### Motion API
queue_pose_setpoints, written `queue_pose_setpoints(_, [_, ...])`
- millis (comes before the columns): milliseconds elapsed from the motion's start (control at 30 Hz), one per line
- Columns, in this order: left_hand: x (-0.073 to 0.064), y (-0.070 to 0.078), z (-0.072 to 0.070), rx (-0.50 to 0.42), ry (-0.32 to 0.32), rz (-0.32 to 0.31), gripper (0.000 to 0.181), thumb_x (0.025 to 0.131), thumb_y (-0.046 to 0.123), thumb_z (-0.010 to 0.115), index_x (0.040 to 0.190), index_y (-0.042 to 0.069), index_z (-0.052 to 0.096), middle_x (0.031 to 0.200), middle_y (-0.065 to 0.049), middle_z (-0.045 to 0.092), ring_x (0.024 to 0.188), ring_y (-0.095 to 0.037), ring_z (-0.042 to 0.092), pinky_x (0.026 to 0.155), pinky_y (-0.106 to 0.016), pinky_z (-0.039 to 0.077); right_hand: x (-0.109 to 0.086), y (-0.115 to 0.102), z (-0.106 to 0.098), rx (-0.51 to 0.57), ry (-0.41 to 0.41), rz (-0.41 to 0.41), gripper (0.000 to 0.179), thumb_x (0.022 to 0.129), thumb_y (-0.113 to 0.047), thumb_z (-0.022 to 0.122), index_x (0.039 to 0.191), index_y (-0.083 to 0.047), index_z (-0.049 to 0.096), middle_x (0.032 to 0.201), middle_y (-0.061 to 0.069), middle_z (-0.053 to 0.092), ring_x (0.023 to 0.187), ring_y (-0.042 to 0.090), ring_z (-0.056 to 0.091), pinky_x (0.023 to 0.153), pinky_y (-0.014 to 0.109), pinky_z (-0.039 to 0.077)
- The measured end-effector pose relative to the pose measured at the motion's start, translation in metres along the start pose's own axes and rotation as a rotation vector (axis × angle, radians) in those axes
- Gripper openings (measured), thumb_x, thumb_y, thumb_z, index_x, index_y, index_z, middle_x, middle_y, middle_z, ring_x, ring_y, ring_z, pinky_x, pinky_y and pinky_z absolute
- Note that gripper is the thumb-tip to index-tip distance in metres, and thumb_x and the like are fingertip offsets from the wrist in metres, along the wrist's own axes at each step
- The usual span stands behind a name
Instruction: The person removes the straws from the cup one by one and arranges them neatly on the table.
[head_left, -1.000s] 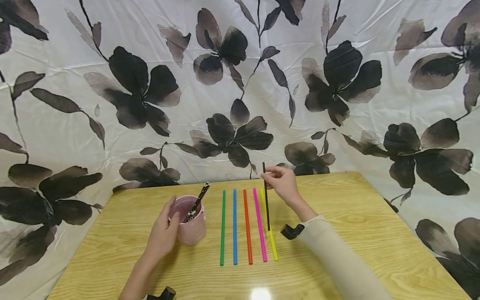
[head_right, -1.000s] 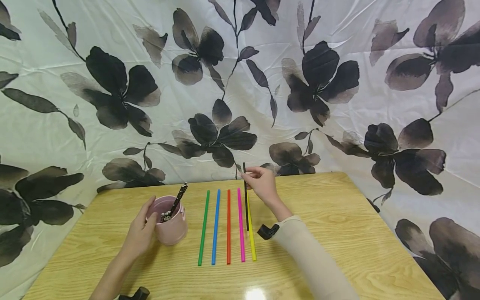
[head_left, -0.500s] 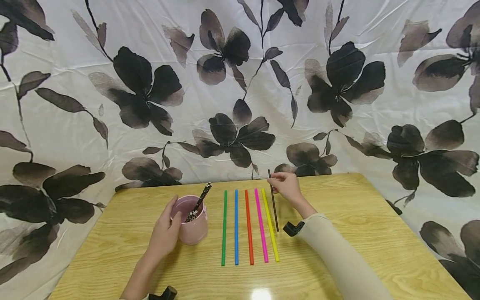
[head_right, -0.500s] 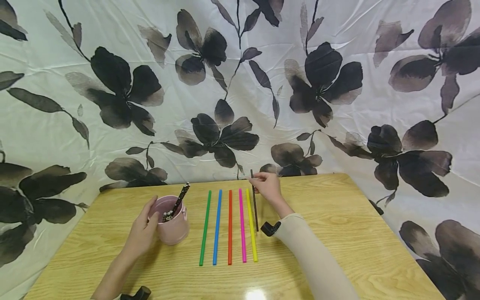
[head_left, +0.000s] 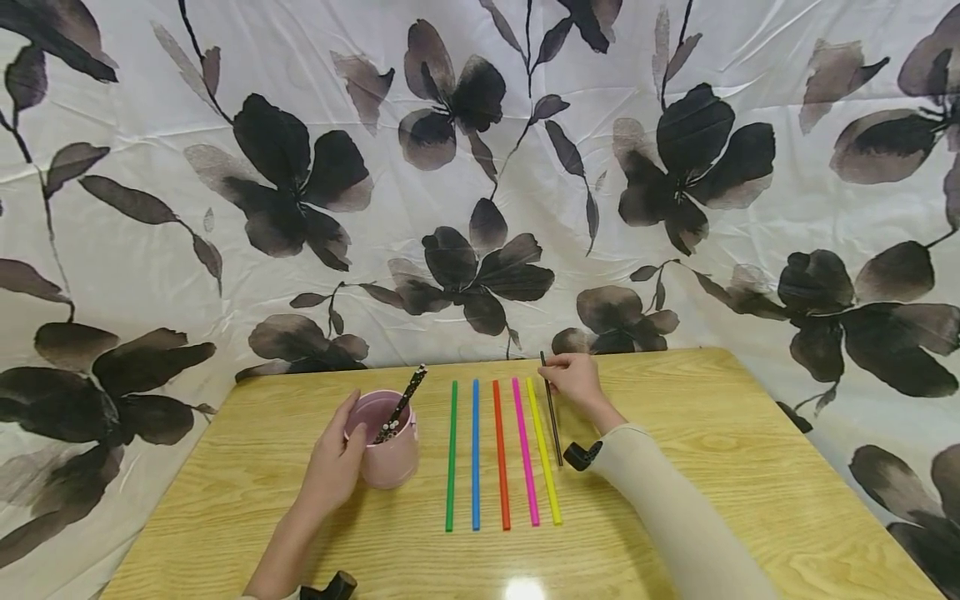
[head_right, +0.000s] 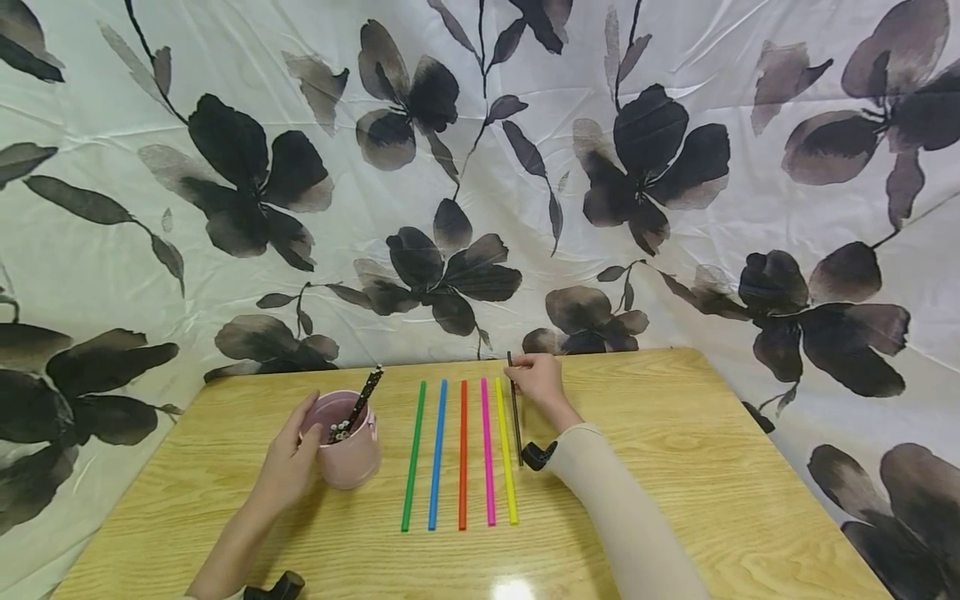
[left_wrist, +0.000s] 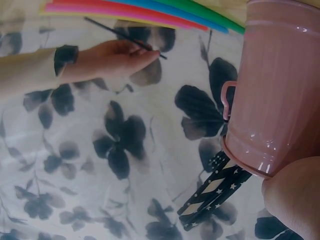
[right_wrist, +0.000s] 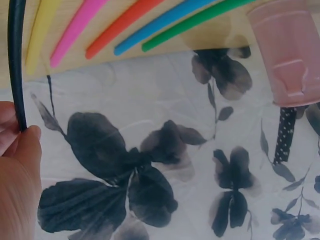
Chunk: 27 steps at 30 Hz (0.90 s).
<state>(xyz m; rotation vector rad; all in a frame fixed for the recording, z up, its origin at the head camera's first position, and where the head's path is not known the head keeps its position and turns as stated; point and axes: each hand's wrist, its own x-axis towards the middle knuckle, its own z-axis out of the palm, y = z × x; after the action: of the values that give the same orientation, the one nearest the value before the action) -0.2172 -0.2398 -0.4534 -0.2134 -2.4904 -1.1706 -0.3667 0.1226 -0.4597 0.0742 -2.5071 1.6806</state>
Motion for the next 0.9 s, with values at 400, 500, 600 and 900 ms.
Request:
queue_pose_setpoints(400, [0.000,-0.001,0.002,0.006,0.004,-0.005,0.048,0.094,0.025,0.037,0.140,0.020,0.025,0.137,-0.008,0.034,0.122,-0.028,0.033,0.094,-0.050,0.031,0.014,0.014,0.002,-0.092,0.024,0.092,0.023,0.075,-0.019,0.070,0.092,-0.005,0.068,0.070,0.008,0.063,0.059,0.022,0.060,0.049,0.030,0.050])
queue_pose_setpoints(500, [-0.001,-0.001,0.002,0.006,0.004,-0.002,0.048,0.094,0.025,0.037,0.140,0.019,0.025,0.137,-0.008,0.034,0.121,-0.028,0.034,0.094,-0.050,0.031,0.018,0.019,0.002,-0.116,0.026,0.101,0.022,0.074,-0.018,0.071,0.091,-0.005,0.068,0.067,0.008,0.062,0.056,0.023,0.060,0.046,0.028,0.049])
queue_pose_setpoints(600, [-0.001,-0.001,0.002,-0.003,0.003,0.004,0.048,0.094,0.025,0.037,0.139,0.017,0.026,0.137,-0.008,0.033,0.121,-0.027,0.033,0.095,-0.048,0.031,0.022,0.024,0.002,-0.134,0.034,0.121,0.020,0.073,-0.017,0.071,0.089,-0.005,0.068,0.066,0.007,0.062,0.054,0.024,0.061,0.044,0.027,0.049])
queue_pose_setpoints(900, [-0.001,-0.001,0.002,-0.010,0.019,0.001,0.047,0.094,0.023,0.038,0.139,0.014,0.027,0.137,-0.007,0.033,0.121,-0.023,0.033,0.096,-0.045,0.031,0.024,0.032,0.005,-0.215,0.014,0.125,0.018,0.072,-0.018,0.072,0.085,-0.005,0.070,0.063,0.004,0.063,0.048,0.014,0.058,0.041,0.020,0.045])
